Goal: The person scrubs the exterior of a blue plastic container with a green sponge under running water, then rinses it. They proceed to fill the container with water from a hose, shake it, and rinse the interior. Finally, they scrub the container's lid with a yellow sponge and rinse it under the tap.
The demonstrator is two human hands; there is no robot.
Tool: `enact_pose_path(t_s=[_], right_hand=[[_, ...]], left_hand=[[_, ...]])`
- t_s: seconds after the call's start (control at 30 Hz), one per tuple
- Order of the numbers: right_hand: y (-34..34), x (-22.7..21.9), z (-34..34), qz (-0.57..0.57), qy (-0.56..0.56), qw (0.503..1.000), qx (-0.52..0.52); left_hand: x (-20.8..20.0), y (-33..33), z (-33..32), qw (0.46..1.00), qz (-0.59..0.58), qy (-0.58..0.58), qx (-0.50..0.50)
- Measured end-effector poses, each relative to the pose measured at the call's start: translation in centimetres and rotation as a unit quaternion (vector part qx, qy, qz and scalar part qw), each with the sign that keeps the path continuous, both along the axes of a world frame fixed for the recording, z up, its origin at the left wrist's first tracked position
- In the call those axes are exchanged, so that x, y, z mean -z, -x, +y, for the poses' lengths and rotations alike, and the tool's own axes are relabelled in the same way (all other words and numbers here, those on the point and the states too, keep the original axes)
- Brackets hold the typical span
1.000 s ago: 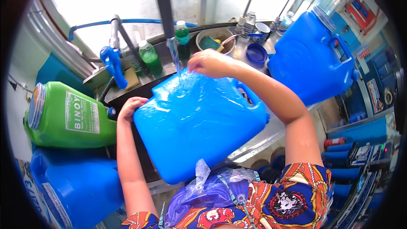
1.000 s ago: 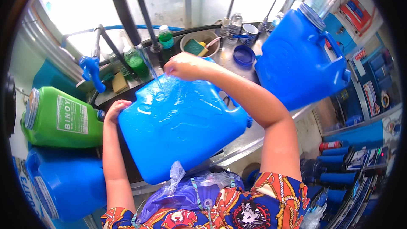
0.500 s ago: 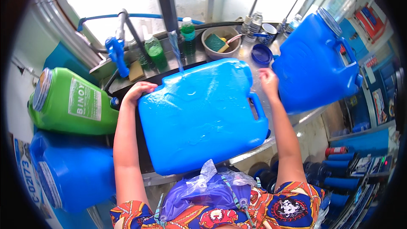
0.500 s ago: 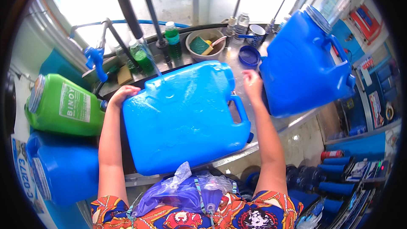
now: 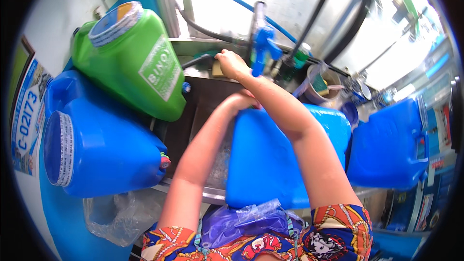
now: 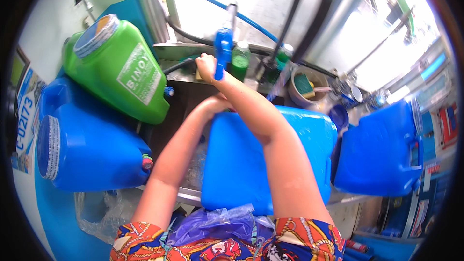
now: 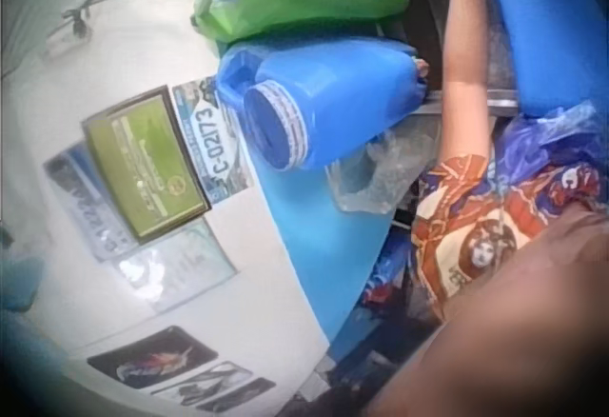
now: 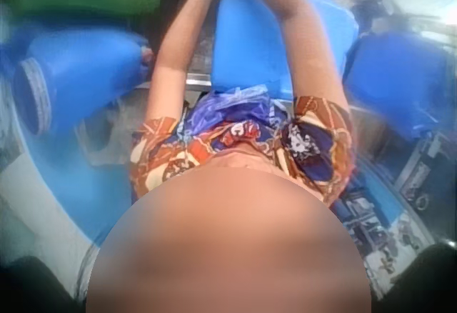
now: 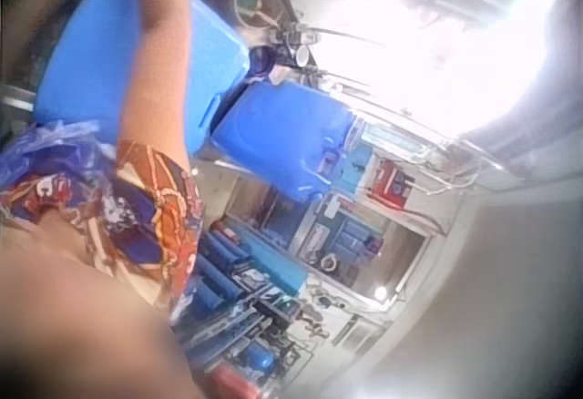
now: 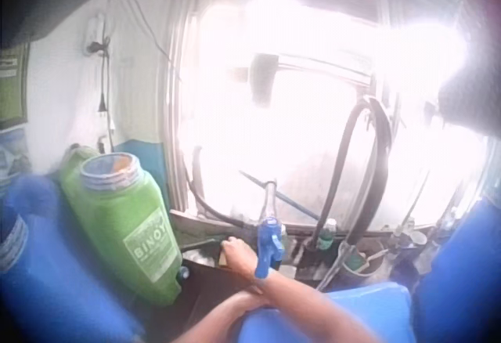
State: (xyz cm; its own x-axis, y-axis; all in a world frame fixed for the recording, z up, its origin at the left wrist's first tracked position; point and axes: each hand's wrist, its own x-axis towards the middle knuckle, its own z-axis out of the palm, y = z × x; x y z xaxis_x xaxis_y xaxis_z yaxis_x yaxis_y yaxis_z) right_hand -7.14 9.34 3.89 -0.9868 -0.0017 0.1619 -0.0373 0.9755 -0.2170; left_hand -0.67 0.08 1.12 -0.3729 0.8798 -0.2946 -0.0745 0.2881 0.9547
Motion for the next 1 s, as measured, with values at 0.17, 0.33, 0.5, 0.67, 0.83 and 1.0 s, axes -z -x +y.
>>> enact_pose_path(t_s=[0.17,0.33,0.5,0.67,0.83,1.0], right_hand=[[8.5,4.2,-0.6,0.057,-0.017,0.998,-0.025],[11.0,6.0,0.6,-0.026,-0.167,0.985,0.024],[9.8,3.8,1.1,0.051,-0.131,0.989,0.036],[2.5,-0.5,2.2,0.091,-0.015,0.996,-0.019],[-10.8,-4.4,6.6,0.038,0.175,0.977,-0.113],[-19.5,-6.1,7.3,-0.096,0.093,0.986,-0.099]], left_hand=[[-0.1,-0.3,-1.0,0.981,-0.112,-0.142,-0.067],[1.2,1.0,-1.1,0.993,-0.01,-0.115,-0.01],[2.9,1.1,0.3,0.989,-0.105,-0.089,-0.055],[2.7,1.7,-0.2,0.986,-0.159,-0.041,0.001],[1.0,1.2,-0.3,0.966,-0.246,-0.011,-0.078],[1.2,-0.8,1.6,0.95,-0.267,-0.05,-0.155]])
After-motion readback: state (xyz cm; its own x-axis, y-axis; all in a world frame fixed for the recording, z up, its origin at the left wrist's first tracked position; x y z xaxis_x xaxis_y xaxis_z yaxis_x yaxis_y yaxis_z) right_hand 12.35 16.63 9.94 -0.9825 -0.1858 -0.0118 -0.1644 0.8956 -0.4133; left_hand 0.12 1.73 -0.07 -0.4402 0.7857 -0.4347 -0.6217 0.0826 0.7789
